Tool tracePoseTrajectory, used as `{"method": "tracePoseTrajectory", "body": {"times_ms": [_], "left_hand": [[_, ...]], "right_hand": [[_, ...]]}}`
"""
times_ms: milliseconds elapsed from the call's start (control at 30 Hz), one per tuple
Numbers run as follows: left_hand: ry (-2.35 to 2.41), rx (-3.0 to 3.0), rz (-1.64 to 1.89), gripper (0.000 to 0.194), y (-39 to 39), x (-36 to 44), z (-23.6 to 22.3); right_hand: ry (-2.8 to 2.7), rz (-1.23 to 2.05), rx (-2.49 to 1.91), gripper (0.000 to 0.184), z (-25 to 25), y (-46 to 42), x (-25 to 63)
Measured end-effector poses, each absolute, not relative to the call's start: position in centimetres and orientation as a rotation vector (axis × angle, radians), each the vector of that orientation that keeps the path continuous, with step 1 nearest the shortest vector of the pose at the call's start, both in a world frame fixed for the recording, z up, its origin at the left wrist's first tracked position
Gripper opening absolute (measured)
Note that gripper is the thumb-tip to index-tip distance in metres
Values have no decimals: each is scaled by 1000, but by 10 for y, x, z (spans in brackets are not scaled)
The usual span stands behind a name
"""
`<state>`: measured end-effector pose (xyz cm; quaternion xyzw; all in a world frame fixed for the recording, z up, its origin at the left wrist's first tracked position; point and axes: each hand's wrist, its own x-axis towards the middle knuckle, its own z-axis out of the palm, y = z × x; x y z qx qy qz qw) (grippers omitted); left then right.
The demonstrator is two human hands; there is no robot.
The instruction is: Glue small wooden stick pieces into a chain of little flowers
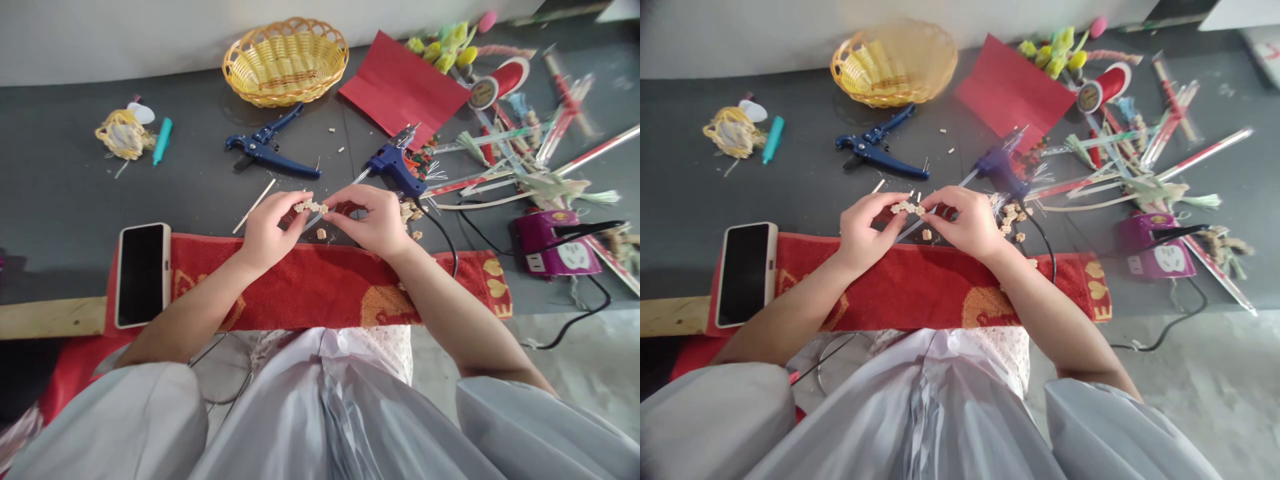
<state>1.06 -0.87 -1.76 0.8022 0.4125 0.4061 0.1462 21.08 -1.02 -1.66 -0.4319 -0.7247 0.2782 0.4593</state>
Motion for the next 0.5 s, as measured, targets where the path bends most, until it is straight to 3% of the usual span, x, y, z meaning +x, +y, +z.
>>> {"method": "tracePoseTrajectory", "body": {"times_ms": [500], "left_hand": [[1194,2355,1172,19,-9,10,-18]], "right_hand": [[-1870,573,-983,14,-19,-10,213]]}}
